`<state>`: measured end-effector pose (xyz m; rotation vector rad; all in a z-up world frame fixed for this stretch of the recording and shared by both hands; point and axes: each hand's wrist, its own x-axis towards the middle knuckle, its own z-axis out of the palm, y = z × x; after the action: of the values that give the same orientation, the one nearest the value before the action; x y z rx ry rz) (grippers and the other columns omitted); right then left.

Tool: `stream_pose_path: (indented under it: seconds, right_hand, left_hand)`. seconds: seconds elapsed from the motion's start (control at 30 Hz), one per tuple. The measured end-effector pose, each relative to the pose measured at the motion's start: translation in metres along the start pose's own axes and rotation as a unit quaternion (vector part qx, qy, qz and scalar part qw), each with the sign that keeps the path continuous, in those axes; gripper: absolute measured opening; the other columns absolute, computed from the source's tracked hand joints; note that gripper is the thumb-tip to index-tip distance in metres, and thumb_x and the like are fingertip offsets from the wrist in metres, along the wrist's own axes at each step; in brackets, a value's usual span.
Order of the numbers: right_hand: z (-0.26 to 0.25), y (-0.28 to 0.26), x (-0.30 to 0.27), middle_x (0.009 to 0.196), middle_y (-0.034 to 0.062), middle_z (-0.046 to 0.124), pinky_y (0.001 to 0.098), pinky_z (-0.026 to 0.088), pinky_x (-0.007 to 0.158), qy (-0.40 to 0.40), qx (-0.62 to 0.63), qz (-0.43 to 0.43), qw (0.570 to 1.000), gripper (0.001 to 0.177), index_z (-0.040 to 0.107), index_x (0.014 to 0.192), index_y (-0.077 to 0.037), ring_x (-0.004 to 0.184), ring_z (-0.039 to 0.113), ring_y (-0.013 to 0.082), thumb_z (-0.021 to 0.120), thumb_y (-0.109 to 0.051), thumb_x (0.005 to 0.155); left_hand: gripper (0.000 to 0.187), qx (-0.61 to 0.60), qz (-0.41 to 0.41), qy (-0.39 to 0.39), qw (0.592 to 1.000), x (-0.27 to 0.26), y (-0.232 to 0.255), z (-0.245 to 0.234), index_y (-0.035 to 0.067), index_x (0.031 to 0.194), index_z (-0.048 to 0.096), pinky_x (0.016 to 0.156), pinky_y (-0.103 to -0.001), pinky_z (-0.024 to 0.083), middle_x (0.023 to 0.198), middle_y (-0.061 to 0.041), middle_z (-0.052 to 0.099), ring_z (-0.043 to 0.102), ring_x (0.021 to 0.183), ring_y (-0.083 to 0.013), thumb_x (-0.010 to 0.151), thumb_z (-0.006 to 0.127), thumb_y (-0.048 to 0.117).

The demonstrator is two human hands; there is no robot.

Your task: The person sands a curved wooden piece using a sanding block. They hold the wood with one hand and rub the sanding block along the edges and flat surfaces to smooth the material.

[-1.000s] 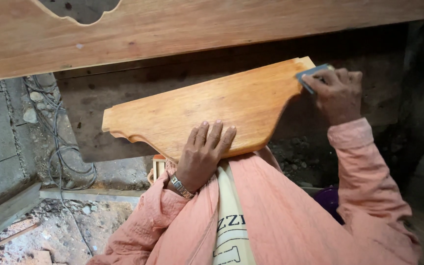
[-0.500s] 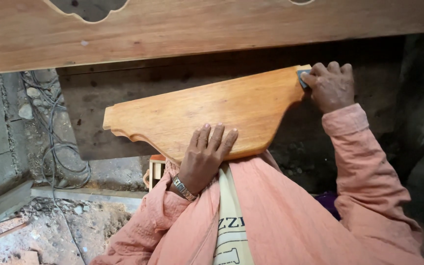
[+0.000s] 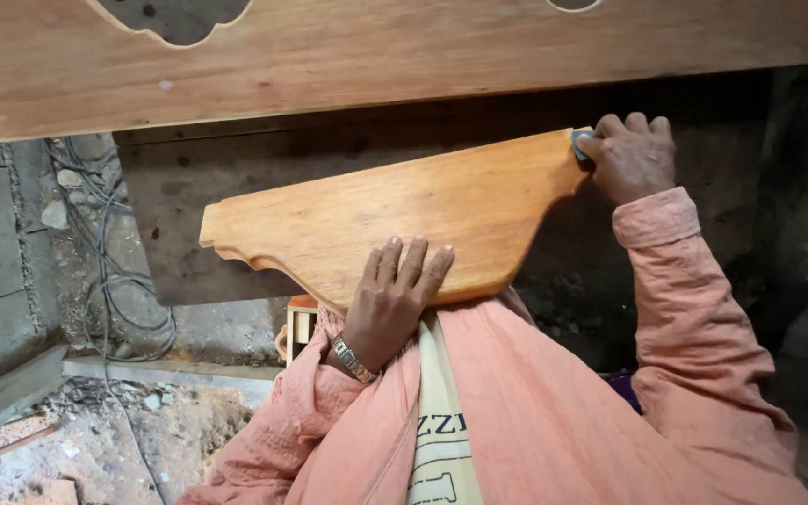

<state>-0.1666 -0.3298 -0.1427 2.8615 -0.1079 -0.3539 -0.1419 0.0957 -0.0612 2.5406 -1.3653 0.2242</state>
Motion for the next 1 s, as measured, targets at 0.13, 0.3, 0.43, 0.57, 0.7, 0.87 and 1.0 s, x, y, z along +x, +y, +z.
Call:
stream_pose_path:
  seconds: [0.13, 0.3, 0.43, 0.57, 0.7, 0.87, 1.0]
  right_hand:
    - [-0.051, -0.007, -0.028, 0.120, -0.0063, 0.066, 0.0405, 0.046, 0.091, -0.005, 0.004, -0.028, 1.000, 0.032, 0.076, 0.112, -0.039, 0.108, 0.062, 0.0235, 0.073, -0.030, 0.082]
    - [-0.043, 0.000, -0.052, 0.117, -0.0097, 0.062, 0.0382, 0.045, 0.093, -0.025, -0.015, -0.037, 0.999, 0.040, 0.072, 0.116, -0.044, 0.107, 0.061, 0.0207, 0.073, -0.033, 0.078]
    - [-0.024, -0.011, -0.007, 0.115, -0.0059, 0.065, 0.0396, 0.044, 0.089, 0.015, -0.024, -0.037, 0.999, 0.029, 0.075, 0.111, -0.039, 0.104, 0.063, 0.0242, 0.069, -0.028, 0.084]
    - [-0.031, -0.023, 0.006, 0.113, -0.0087, 0.067, 0.0368, 0.045, 0.087, -0.006, -0.012, -0.020, 1.000, 0.020, 0.079, 0.103, -0.040, 0.102, 0.062, 0.0214, 0.065, -0.033, 0.090]
    - [-0.042, -0.036, -0.021, 0.112, -0.0095, 0.068, 0.0347, 0.047, 0.089, -0.003, -0.001, -0.037, 0.999, 0.025, 0.078, 0.110, -0.044, 0.102, 0.063, 0.0185, 0.067, -0.051, 0.088]
    - [0.003, 0.003, -0.003, 0.110, -0.0107, 0.065, 0.0358, 0.044, 0.087, 0.018, -0.046, -0.010, 0.999, 0.021, 0.077, 0.100, -0.039, 0.101, 0.059, 0.0188, 0.070, -0.054, 0.087]
    - [0.019, -0.034, 0.010, 0.101, -0.0111, 0.063, 0.0355, 0.048, 0.076, 0.048, -0.060, -0.027, 0.997, 0.016, 0.077, 0.088, -0.040, 0.093, 0.061, 0.0192, 0.069, -0.053, 0.088]
  left_hand:
    - [0.041, 0.002, -0.003, 0.000, 1.000, -0.002, 0.001, 0.002, 0.027, 0.143, 0.061, 0.100, -0.053, 0.054, 0.128, -0.015, 0.069, 0.069, 0.113, -0.0406, 0.103, 0.056, 0.029]
    - [0.040, 0.006, 0.000, -0.001, 1.000, -0.003, 0.003, -0.001, 0.026, 0.144, 0.061, 0.099, -0.054, 0.054, 0.129, -0.016, 0.069, 0.069, 0.113, -0.0419, 0.104, 0.055, 0.027]
    - [0.040, 0.011, 0.002, 0.005, 1.000, -0.003, 0.002, 0.002, 0.025, 0.144, 0.061, 0.098, -0.054, 0.055, 0.129, -0.016, 0.069, 0.068, 0.114, -0.0420, 0.104, 0.056, 0.027]
    - [0.041, 0.000, -0.001, 0.005, 1.000, -0.005, 0.002, 0.006, 0.025, 0.144, 0.061, 0.098, -0.055, 0.054, 0.128, -0.017, 0.068, 0.068, 0.114, -0.0427, 0.103, 0.056, 0.028]
    - [0.040, 0.015, 0.002, 0.006, 1.000, -0.005, 0.005, 0.006, 0.025, 0.145, 0.060, 0.098, -0.056, 0.054, 0.129, -0.018, 0.068, 0.067, 0.114, -0.0438, 0.105, 0.055, 0.025]
    - [0.039, 0.005, -0.001, 0.003, 1.000, -0.004, 0.004, 0.003, 0.025, 0.143, 0.062, 0.099, -0.055, 0.053, 0.128, -0.017, 0.068, 0.067, 0.114, -0.0426, 0.104, 0.056, 0.026]
    - [0.040, 0.004, -0.005, 0.002, 1.000, -0.004, 0.004, 0.004, 0.026, 0.143, 0.062, 0.099, -0.055, 0.054, 0.128, -0.016, 0.069, 0.068, 0.113, -0.0418, 0.103, 0.057, 0.029]
